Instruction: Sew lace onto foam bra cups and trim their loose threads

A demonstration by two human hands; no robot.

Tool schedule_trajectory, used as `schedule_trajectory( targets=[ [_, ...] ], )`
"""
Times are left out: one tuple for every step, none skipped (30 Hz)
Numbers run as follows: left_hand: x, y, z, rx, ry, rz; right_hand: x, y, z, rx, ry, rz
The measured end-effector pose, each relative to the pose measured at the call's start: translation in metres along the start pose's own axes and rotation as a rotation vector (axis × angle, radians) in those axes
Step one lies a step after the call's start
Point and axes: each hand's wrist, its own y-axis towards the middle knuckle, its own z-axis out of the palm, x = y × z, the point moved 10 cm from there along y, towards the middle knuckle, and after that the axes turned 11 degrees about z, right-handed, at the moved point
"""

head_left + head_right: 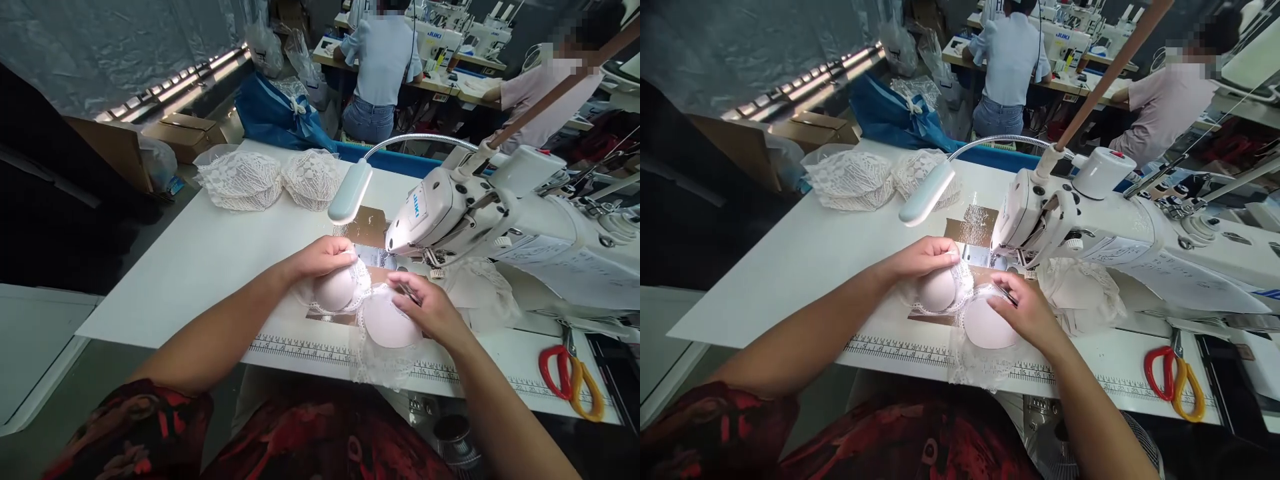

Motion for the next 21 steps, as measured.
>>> schedule_trajectory(
  targets=[
    [-0.002,0.000,0.003,0.018,-0.029,0.008,0.005,0.007,0.007,0.003,0.025,0.006],
    [-0.004,0.001,0.006,0.031,-0.051,0.018,0.011,0.013,0.016,0.019,0.040,-0.006],
    [-0.005,0.000,0.007,0.042,-0.064,0.027,0.017,0.018,0.026,0.049,0.056,-0.027],
    [-0.006,0.000,0.007,0.052,-0.063,0.030,0.022,0.022,0.034,0.075,0.079,-0.048],
    [-0.006,-0.001,0.006,0.052,-0.041,0.030,0.025,0.025,0.040,0.093,0.110,-0.069],
    [-0.006,-0.002,0.002,0.043,0.004,0.031,0.026,0.026,0.044,0.105,0.146,-0.082],
    [-0.007,-0.003,-0.002,0.029,0.069,0.039,0.026,0.027,0.046,0.112,0.183,-0.088],
    [-0.009,-0.004,-0.005,0.018,0.144,0.058,0.025,0.026,0.047,0.118,0.213,-0.091],
    [-0.012,-0.004,-0.006,0.018,0.218,0.089,0.023,0.026,0.049,0.130,0.234,-0.092],
    [-0.016,-0.004,-0.004,0.031,0.281,0.131,0.022,0.025,0.050,0.147,0.247,-0.094],
    [-0.020,-0.004,0.000,0.060,0.328,0.173,0.022,0.024,0.051,0.163,0.252,-0.099],
    [-0.021,-0.004,0.007,0.099,0.357,0.201,0.021,0.023,0.051,0.174,0.250,-0.104],
    [-0.021,-0.003,0.012,0.133,0.367,0.210,0.022,0.022,0.051,0.173,0.241,-0.109],
    [-0.019,-0.003,0.017,0.157,0.361,0.197,0.022,0.022,0.049,0.163,0.227,-0.113],
    [-0.015,-0.002,0.021,0.172,0.337,0.168,0.022,0.022,0.047,0.147,0.211,-0.114],
    [-0.011,-0.001,0.024,0.184,0.297,0.130,0.021,0.022,0.045,0.126,0.198,-0.112],
    [-0.006,-0.001,0.026,0.196,0.244,0.096,0.020,0.023,0.041,0.101,0.189,-0.105],
    [-0.003,0.000,0.029,0.210,0.185,0.067,0.017,0.023,0.038,0.077,0.188,-0.096],
    [0.000,0.000,0.032,0.227,0.128,0.042,0.015,0.023,0.035,0.058,0.196,-0.087],
    [0.002,-0.001,0.034,0.244,0.078,0.019,0.011,0.023,0.032,0.050,0.212,-0.078],
    [0.005,-0.001,0.035,0.257,0.036,-0.004,0.008,0.023,0.030,0.048,0.230,-0.070]
  ],
)
